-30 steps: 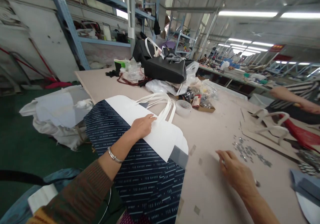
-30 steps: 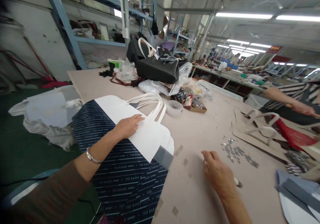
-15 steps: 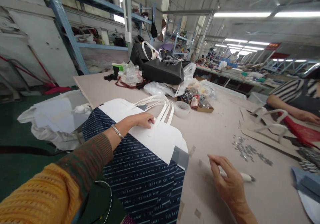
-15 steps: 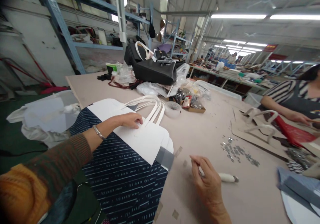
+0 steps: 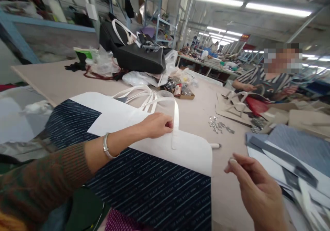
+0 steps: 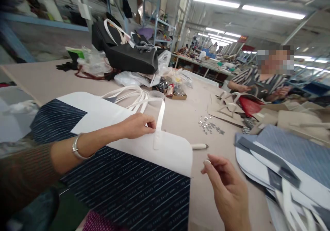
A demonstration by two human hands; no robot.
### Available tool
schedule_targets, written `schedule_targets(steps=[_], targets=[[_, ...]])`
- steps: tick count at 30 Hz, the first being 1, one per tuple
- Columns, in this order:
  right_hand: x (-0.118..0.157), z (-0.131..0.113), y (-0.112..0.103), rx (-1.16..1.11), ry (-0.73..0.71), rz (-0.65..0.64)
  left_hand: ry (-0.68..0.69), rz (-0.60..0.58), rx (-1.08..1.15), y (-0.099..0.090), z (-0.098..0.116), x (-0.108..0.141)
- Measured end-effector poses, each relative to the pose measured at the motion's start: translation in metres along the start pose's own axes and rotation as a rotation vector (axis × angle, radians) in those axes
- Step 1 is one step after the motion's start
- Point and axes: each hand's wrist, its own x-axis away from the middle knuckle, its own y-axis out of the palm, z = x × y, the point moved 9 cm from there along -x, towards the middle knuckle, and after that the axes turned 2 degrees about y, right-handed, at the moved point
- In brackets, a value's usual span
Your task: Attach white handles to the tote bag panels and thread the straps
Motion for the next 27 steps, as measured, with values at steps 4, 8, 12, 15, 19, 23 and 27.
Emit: schedule_targets(steps=[4,8,12,15,19,23,27], targets=[[0.032,-0.011,0.015,-0.041,0.063,-0.202,0.064,-0.017,0.060,0.043,0.067,-0.014],[0.063,0.009,0.046,0.018,0.098,-0.343,0.106,-0.096,0.061,0.092,0.097,-0.026],[0.086,0.046,0.064,0.093,0.205,-0.377,0.116,-0.244,-0.026,0.124,0.089,-0.037],[0.091,0.054,0.067,0.096,0.229,-0.377,0.112,-0.398,-0.107,0.129,0.072,-0.040],[0.093,0.052,0.074,0.092,0.273,-0.417,0.100,-0.600,-0.229,0.128,0.050,-0.037],[0.096,0.043,0.084,0.147,0.240,-0.431,0.157,-0.704,-0.219,0.134,0.041,-0.032],[0.098,0.035,0.089,0.187,0.179,-0.439,0.181,-0.752,-0.066,0.135,0.042,-0.034]])
